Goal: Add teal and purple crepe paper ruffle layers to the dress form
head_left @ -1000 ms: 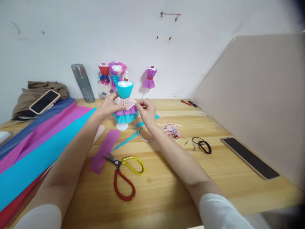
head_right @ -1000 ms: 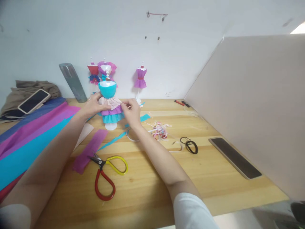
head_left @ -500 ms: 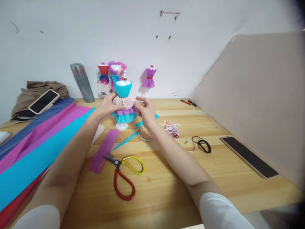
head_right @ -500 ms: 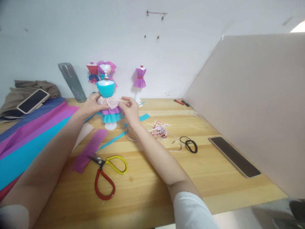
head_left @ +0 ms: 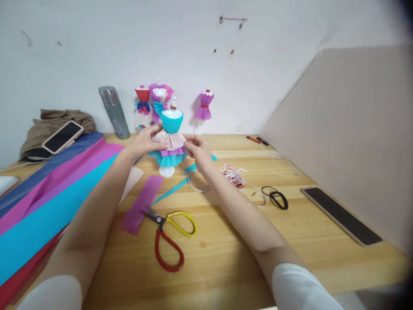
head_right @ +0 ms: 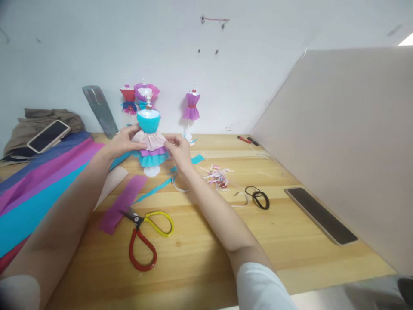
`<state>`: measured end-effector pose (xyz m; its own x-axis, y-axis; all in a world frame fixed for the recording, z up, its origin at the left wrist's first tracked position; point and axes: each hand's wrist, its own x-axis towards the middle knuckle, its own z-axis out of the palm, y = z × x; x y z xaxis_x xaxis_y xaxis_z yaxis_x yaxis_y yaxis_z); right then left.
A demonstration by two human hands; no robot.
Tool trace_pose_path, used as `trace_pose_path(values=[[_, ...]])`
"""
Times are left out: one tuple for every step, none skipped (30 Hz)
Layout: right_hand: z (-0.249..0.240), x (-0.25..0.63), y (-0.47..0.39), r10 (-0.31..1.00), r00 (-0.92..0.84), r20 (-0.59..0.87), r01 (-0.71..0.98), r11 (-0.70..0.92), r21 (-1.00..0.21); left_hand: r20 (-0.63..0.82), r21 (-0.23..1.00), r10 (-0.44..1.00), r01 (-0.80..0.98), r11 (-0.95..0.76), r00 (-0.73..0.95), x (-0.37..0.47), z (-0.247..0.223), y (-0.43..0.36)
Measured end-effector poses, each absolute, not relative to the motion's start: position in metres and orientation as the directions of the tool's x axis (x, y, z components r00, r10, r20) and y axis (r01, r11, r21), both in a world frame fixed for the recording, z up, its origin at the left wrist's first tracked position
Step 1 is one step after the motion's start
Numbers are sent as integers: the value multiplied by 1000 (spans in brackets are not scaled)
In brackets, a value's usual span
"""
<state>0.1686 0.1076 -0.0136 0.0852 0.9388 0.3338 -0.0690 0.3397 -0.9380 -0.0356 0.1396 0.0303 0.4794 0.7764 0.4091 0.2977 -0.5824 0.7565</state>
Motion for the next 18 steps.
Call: trace_pose_path(values=[[-14, 169, 107, 940, 83, 332, -72, 338, -938, 410, 758, 769, 285, -586, 491, -37, 30, 140], [-14, 169, 107, 941, 81, 330, -73, 335, -939, 407, 761, 765, 278, -586, 499, -37, 31, 140], [-14, 170, 107, 942, 84, 326, -74, 332, -940, 400, 763, 766, 281, -582, 503, -38, 31, 140], [-13, 170, 106, 939, 92, 331, -63, 337, -939, 388, 764, 773, 295, -574, 501, -39, 32, 139], [-13, 171, 105, 930, 110, 350, -37, 355, -934, 376, 761, 783, 317, -566, 495, -40, 32, 139], [-13, 171, 105, 913, 133, 385, 10, 387, -922, 368, 754, 792, 342, -561, 487, -40, 33, 139], [-13, 172, 104, 887, 152, 436, 74, 430, -900, 365, 745, 797, 362, -560, 482, -40, 33, 139], [-13, 172, 104, 853, 159, 497, 148, 477, -866, 368, 736, 796, 372, -566, 481, -40, 33, 138], [-13, 171, 103, 818, 146, 556, 220, 521, -825, 376, 726, 790, 376, -576, 485, -40, 33, 138], [-14, 171, 104, 789, 119, 602, 279, 556, -783, 384, 717, 783, 377, -587, 489, -39, 32, 138], [-14, 170, 104, 772, 85, 630, 317, 578, -752, 391, 707, 779, 382, -595, 489, -39, 31, 138], [-15, 169, 106, 763, 53, 644, 343, 592, -730, 394, 699, 780, 393, -598, 486, -38, 30, 138], [-16, 168, 107, 760, 28, 649, 363, 598, -715, 393, 691, 786, 411, -595, 477, -37, 29, 137], [-18, 168, 109, 759, 12, 651, 379, 599, -705, 388, 685, 795, 431, -588, 467, -37, 29, 137], [-19, 168, 110, 758, 3, 652, 391, 599, -698, 381, 683, 803, 445, -579, 459, -37, 28, 136], [-20, 168, 112, 757, -2, 654, 397, 601, -694, 371, 687, 807, 449, -572, 460, -37, 28, 136], [-21, 168, 113, 755, -4, 656, 397, 603, -692, 361, 696, 804, 438, -569, 472, -37, 29, 136], [-21, 169, 113, 753, -4, 658, 393, 606, -692, 353, 710, 795, 413, -571, 493, -38, 30, 136]])
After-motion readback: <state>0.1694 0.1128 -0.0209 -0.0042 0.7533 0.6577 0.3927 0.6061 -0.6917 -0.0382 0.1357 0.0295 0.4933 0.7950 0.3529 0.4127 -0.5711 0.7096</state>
